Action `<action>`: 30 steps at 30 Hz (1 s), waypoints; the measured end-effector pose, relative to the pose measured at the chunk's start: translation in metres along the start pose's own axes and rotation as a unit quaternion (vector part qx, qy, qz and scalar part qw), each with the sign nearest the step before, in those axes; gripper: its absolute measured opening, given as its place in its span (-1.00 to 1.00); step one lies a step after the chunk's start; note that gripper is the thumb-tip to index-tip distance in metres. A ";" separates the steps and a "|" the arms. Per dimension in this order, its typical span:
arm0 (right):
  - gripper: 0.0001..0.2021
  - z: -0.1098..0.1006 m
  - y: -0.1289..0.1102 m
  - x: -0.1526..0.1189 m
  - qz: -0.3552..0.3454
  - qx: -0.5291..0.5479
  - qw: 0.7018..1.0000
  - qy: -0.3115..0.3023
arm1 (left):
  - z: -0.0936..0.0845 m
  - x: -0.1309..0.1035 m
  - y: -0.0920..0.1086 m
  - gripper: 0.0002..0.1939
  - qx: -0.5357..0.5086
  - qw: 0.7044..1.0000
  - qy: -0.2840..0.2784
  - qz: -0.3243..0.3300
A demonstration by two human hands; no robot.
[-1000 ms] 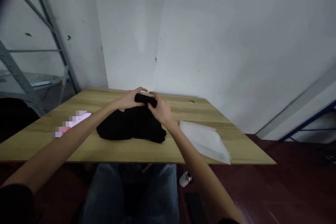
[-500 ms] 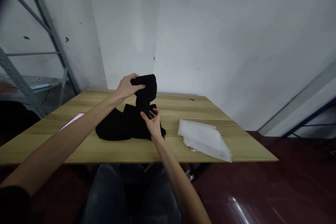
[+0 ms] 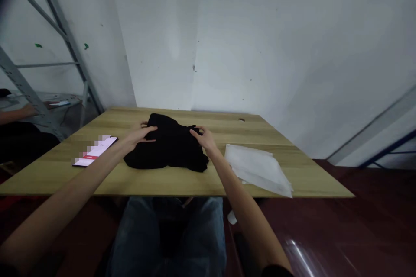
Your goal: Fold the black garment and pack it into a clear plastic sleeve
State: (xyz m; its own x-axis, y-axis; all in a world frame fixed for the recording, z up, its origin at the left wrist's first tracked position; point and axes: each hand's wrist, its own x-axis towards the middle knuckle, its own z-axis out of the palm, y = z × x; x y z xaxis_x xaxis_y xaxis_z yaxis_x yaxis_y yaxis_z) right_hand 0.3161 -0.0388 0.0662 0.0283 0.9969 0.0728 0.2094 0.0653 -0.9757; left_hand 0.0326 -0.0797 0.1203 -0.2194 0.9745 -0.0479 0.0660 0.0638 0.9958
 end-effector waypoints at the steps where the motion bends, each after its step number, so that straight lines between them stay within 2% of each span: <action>1: -0.56 -0.003 0.001 0.004 0.001 -0.036 0.999 -0.005 | -0.004 0.000 -0.012 -0.53 0.034 0.999 0.001 0.002; 4: -0.61 -0.004 0.010 0.011 0.003 -0.175 0.984 -0.018 | -0.010 -0.007 -0.042 -0.31 0.202 0.978 0.002 0.043; 6: -0.66 -0.002 0.019 0.012 -0.010 -0.273 0.962 -0.019 | -0.008 -0.016 -0.052 -0.23 0.329 0.939 0.008 0.105; 8: -0.66 0.001 0.024 0.012 -0.033 -0.339 0.940 -0.016 | -0.003 -0.026 -0.055 -0.20 0.429 0.884 0.010 0.188; 11: -0.64 0.003 0.024 0.012 -0.052 -0.383 0.922 -0.021 | 0.010 -0.034 -0.050 -0.36 0.502 0.816 -0.023 0.287; 13: -0.64 0.002 0.021 0.013 -0.056 -0.395 0.917 -0.021 | 0.018 -0.030 -0.046 -0.63 0.507 0.802 -0.038 0.314; 15: -0.65 0.001 0.018 0.014 -0.054 -0.393 0.918 -0.022 | 0.020 -0.021 -0.044 -0.84 0.470 0.824 -0.025 0.314; 17: -0.66 -0.002 0.017 0.015 -0.046 -0.379 0.924 -0.024 | 0.013 -0.013 -0.046 -0.86 0.391 0.876 0.021 0.281; 19: -0.68 -0.005 0.019 0.016 -0.038 -0.357 0.933 -0.016 | -0.002 -0.008 -0.050 -0.83 0.256 0.941 0.090 0.203; 21: -0.71 -0.007 0.022 0.017 -0.034 -0.330 0.943 0.001 | -0.024 -0.008 -0.056 -0.82 0.096 0.980 0.136 0.109; 22: -0.73 -0.008 0.024 0.017 -0.034 -0.317 0.948 0.006 | -0.036 -0.010 -0.059 -0.81 0.027 0.987 0.144 0.068; 24: -0.75 -0.008 0.028 0.016 -0.038 -0.296 0.954 0.005 | -0.056 -0.013 -0.063 -0.75 -0.015 0.991 0.125 0.039; 27: -0.76 -0.006 0.030 0.015 -0.049 -0.285 0.957 0.007 | -0.072 -0.009 -0.066 -0.57 -0.001 0.994 0.097 0.053; 30: -0.77 -0.005 0.027 0.014 -0.056 -0.280 0.958 0.013 | -0.074 0.008 -0.065 -0.40 0.067 0.987 0.127 0.076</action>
State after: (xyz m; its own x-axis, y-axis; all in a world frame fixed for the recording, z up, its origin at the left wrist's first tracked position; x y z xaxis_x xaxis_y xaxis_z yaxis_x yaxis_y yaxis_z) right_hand 0.3275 -0.0238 0.0424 -0.0022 0.9830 0.1833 0.7048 0.1316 -0.6971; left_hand -0.0451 -0.0919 0.0611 -0.4336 0.8902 0.1396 0.2406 -0.0349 0.9700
